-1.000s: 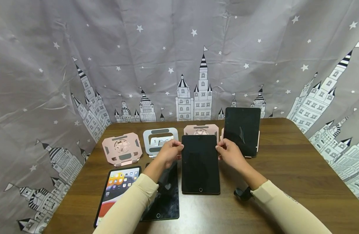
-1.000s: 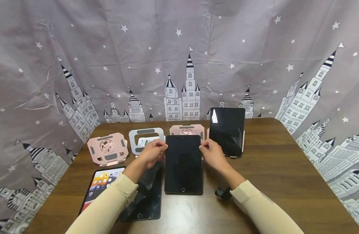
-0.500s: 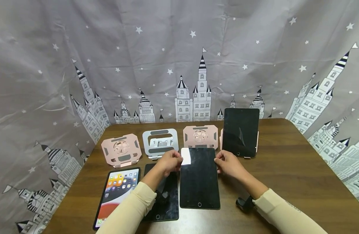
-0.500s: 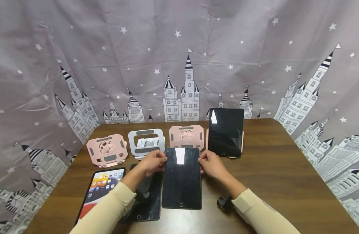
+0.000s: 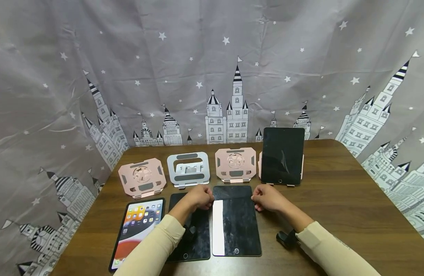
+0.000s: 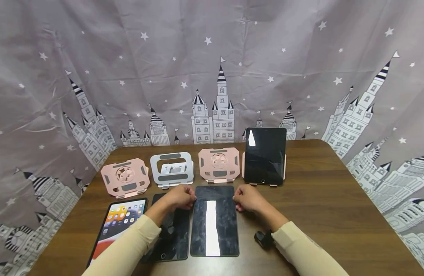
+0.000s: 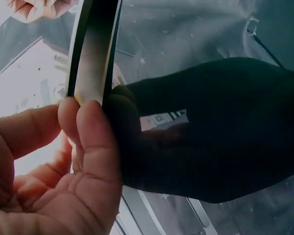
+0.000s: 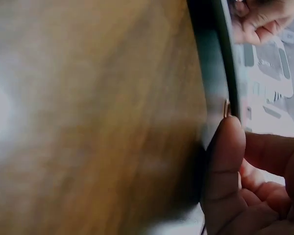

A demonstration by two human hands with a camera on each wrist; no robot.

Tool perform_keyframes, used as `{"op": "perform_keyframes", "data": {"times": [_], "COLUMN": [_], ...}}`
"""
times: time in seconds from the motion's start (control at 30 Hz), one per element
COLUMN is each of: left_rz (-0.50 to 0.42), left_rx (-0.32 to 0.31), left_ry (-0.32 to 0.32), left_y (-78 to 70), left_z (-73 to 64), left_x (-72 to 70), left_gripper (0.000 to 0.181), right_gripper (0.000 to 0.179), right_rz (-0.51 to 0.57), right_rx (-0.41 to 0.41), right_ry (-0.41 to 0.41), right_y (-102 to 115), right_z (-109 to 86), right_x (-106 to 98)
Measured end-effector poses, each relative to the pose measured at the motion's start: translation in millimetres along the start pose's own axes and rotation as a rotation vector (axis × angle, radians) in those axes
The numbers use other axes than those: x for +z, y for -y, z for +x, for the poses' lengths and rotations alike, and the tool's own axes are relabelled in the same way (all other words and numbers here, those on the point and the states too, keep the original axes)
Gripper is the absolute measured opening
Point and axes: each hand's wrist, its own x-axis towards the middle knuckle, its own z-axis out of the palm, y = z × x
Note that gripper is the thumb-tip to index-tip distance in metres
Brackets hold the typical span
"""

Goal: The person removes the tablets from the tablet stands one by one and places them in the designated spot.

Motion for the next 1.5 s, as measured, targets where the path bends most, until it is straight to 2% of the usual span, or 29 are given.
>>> {"op": "perform_keyframes", "data": {"times": [0.17, 0.47, 0.6, 0.77, 0.97, 1.07, 1.13, 1.2, 1.3, 1.37, 1.5], "left_rz": [0.056, 0.079, 0.074, 0.021, -0.014, 0.022, 0.068, 0.131, 0.174, 0.197, 0.187], "left_rx": [-0.006, -0.007, -0.016, -0.036, -0.054, -0.046, -0.013, 0.046, 0.147, 0.217, 0.321], "left_ry": [0.006, -0.004, 0.003, 0.021, 0.078, 0.106, 0.116, 0.108, 0.079, 0.031, -0.077], "left_y": [-2.1, 0.0, 2.8, 2.5, 1.6, -6.4, -16.8, -29.8, -52.3, -66.4, -88.9], "left_z": [-0.2, 2.1, 3.0, 4.9, 7.5, 8.5, 11.0, 14.5, 22.3, 28.3, 43.5], "left_x": [-3.0, -0.4, -1.0, -3.6, -4.8, -6.1, -6.3, -5.4, -2.7, -0.3, 9.2], "left_gripper": [0.019, 0.019, 0.017, 0.02, 0.021, 0.022, 0.021, 0.02, 0.019, 0.02, 0.017], "right_gripper": [0.012, 0.01, 0.009, 0.007, 0.006, 0.011, 0.013, 0.013, 0.014, 0.016, 0.024], "right_rz": [0.026, 0.073, 0.091, 0.111, 0.145, 0.133, 0.085, 0.009, -0.086, -0.112, -0.131], "right_rx": [0.015, 0.026, 0.03, 0.046, -0.015, -0.07, -0.111, -0.159, -0.193, -0.198, -0.207], "right_ry": [0.024, 0.033, 0.046, 0.039, 0.098, 0.101, 0.054, -0.024, -0.144, -0.204, -0.303], "right_y": [0.0, -0.7, -2.5, -2.6, -7.3, -10.8, -11.5, -10.7, -6.4, -3.1, 1.3], "right_z": [2.4, 1.2, 1.7, 3.2, 1.1, -0.7, -2.7, -5.0, -9.5, -12.6, -16.6], "right_x": [-0.2, -1.7, -0.6, -1.3, -8.8, -18.5, -29.2, -42.8, -66.5, -82.0, -110.2]}}
